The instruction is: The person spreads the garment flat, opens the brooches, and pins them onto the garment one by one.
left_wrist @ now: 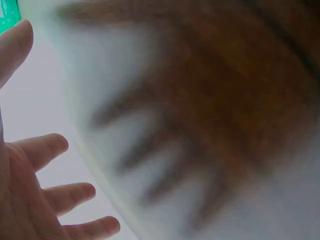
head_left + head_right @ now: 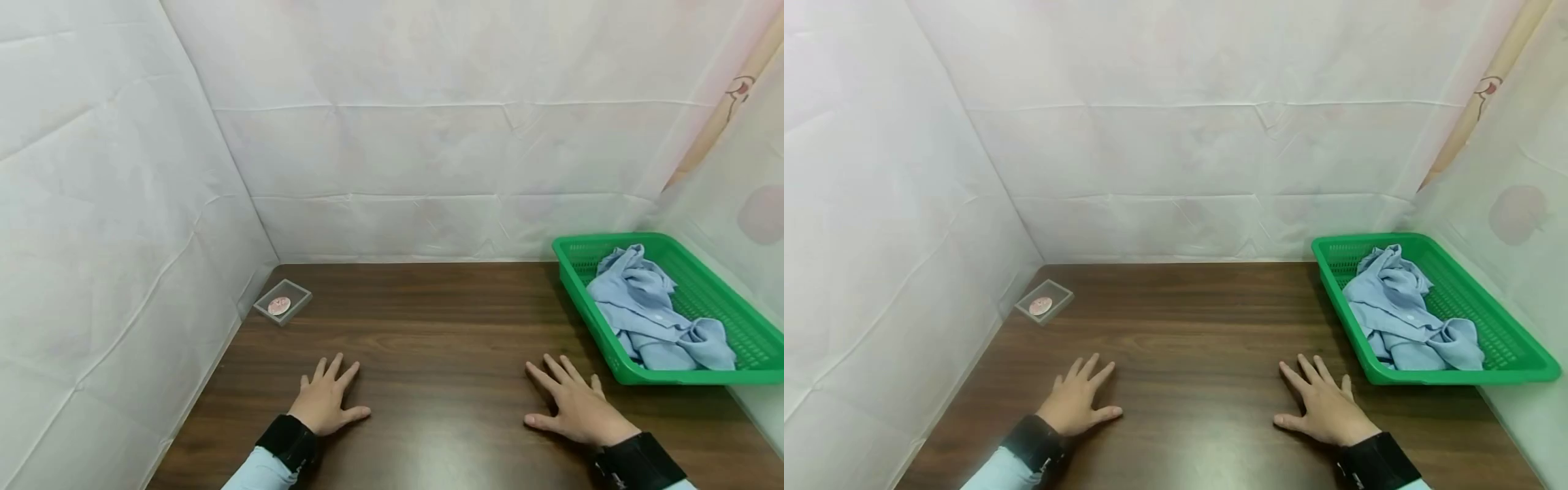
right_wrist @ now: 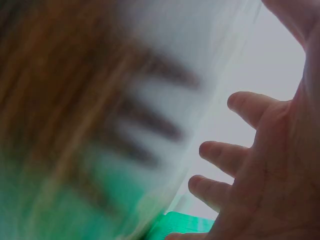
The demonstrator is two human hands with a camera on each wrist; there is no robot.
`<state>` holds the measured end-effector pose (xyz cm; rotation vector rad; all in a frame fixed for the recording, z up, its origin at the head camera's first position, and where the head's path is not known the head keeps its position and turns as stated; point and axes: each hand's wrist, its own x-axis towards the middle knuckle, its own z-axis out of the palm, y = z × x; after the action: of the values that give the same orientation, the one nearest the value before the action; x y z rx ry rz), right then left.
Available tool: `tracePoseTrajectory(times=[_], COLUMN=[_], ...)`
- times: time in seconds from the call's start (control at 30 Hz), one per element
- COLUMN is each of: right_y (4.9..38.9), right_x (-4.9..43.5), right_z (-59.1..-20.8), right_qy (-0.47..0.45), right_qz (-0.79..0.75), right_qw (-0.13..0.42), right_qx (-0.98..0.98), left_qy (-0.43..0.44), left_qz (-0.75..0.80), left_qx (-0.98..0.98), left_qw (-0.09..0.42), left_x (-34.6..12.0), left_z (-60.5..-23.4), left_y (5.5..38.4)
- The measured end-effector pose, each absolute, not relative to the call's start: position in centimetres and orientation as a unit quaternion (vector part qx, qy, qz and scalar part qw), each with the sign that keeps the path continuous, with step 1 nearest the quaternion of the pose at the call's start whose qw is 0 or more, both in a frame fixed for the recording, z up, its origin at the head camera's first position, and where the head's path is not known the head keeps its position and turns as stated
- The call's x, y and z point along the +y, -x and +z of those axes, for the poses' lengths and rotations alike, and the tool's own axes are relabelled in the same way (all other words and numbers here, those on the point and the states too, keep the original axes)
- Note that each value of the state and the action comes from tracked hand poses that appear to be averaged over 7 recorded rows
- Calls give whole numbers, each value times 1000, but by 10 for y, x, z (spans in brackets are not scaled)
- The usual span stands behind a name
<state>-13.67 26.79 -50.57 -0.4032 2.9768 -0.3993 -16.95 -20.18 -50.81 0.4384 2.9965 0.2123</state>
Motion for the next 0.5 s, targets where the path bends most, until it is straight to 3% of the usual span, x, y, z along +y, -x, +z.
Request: tracePoseTrajectory(times=[0.5], right_y=[143], right_x=[250], right_z=[-487], right_qy=[186], right_qz=[-132], right_qw=[-11], right_qx=[973], left_qy=[-146], left_qz=[77], left_qx=[986], left_qw=[-11], left_x=[-220], left_z=[-484], left_y=[176])
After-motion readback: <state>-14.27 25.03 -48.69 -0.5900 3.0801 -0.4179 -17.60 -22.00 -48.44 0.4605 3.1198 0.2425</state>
